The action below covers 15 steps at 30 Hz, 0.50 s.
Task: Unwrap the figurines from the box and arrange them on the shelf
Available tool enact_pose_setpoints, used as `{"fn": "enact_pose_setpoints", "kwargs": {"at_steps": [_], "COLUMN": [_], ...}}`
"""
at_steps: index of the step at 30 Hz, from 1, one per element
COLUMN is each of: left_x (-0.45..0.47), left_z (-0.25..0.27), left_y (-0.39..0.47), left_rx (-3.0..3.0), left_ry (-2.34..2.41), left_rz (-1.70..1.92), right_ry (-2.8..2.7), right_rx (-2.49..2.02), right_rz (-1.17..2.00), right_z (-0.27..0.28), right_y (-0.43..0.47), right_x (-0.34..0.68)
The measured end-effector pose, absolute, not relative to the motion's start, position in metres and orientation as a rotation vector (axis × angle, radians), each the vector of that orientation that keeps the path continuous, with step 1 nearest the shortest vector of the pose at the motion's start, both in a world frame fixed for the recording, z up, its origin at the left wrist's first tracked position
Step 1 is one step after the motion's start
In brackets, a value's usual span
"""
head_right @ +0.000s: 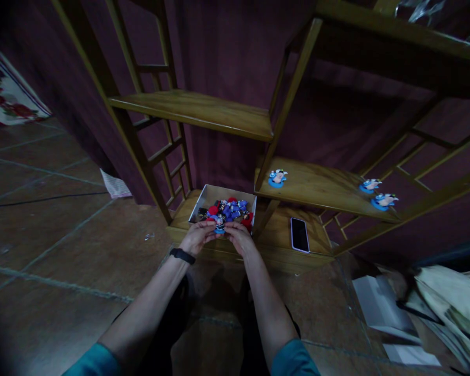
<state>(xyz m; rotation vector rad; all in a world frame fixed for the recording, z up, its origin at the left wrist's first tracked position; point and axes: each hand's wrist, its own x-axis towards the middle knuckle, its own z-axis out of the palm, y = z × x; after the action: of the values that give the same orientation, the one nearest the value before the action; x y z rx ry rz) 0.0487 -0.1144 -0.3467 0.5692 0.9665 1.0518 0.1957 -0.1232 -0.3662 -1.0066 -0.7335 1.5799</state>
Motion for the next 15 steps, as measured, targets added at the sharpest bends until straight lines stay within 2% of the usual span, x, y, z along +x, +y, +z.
{"fn": "enact_pose_setpoints", "kwargs": {"at_steps": [6, 15], "left_x": [0.0497, 0.0551], "left_z": [-0.3453, -0.3461], "left_y": [-0.1165, -0.1152], "left_rx": [0.575, 0.576], "left_ry": [0.984, 0.953], "left_rz": [1.04, 1.073], "right_ry": [-0.726, -0.793], "right_rx": [-1.063, -1.128], "right_rz": [1.593, 1.454], "right_z": [-0.3608, -0.3565], "right_y": [-0.1292, -0.126], "right_x": [0.1921, 0.1924]}}
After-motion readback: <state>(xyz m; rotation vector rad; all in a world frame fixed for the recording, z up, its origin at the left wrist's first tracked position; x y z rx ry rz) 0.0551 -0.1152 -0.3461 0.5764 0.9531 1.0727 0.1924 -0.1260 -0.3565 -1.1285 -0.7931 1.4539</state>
